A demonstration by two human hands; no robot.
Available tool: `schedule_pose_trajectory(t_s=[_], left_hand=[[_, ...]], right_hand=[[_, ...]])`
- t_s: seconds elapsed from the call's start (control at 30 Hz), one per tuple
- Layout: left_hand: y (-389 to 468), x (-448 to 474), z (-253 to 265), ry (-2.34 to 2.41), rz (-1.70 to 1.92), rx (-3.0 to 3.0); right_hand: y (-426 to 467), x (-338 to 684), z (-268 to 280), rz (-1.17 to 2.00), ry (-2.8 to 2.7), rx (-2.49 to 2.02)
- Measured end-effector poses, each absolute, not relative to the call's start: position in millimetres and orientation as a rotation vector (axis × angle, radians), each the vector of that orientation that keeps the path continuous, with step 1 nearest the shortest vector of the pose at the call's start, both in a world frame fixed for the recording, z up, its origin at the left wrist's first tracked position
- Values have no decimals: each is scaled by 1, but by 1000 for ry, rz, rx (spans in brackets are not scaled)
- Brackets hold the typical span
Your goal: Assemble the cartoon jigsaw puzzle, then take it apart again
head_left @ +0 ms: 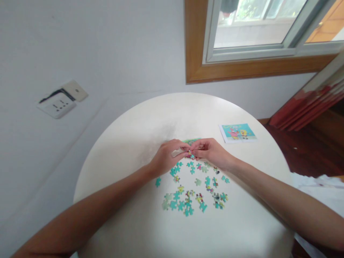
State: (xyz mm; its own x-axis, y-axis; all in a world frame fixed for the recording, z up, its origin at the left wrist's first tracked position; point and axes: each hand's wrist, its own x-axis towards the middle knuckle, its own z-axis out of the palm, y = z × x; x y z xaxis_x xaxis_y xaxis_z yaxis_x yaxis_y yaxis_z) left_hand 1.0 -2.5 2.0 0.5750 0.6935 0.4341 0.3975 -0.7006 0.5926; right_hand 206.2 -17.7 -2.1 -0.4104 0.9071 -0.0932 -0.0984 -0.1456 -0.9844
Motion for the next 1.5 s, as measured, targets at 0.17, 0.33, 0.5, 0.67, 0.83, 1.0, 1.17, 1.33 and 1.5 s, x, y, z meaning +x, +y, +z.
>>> schedule_pose_trajectory(t_s=[0.17, 0.33, 0.5, 0.67, 0.83, 1.0, 1.17, 1.33, 1.5], left_hand=[[-2, 1, 2, 824, 957, 2413], [-3, 2, 3, 843, 956, 2418], [-2, 1, 1, 883, 932, 2451], [2, -1, -3, 846, 764, 2576], [3, -2, -7, 765, 599, 2694], [2, -3, -12, 783, 506, 2753], [4, -5, -14, 801, 475, 2768], [5, -5, -13, 795, 478, 2759], [4, -6, -14, 783, 515, 2741]], right_hand=[[-17, 206, 0, 1617, -1315, -982], [-16, 207, 0, 1552, -1371, -1020], [-13, 211, -4, 1468, -1527, -1042], [0, 225, -12, 1266, -1664, -1245], [9, 236, -20, 1111, -1837, -1341], [10, 235, -23, 1053, -1922, -1360], [10, 232, -24, 1000, -1928, -1346], [10, 229, -27, 956, -1958, -1316], [12, 225, -32, 918, -1990, -1352]])
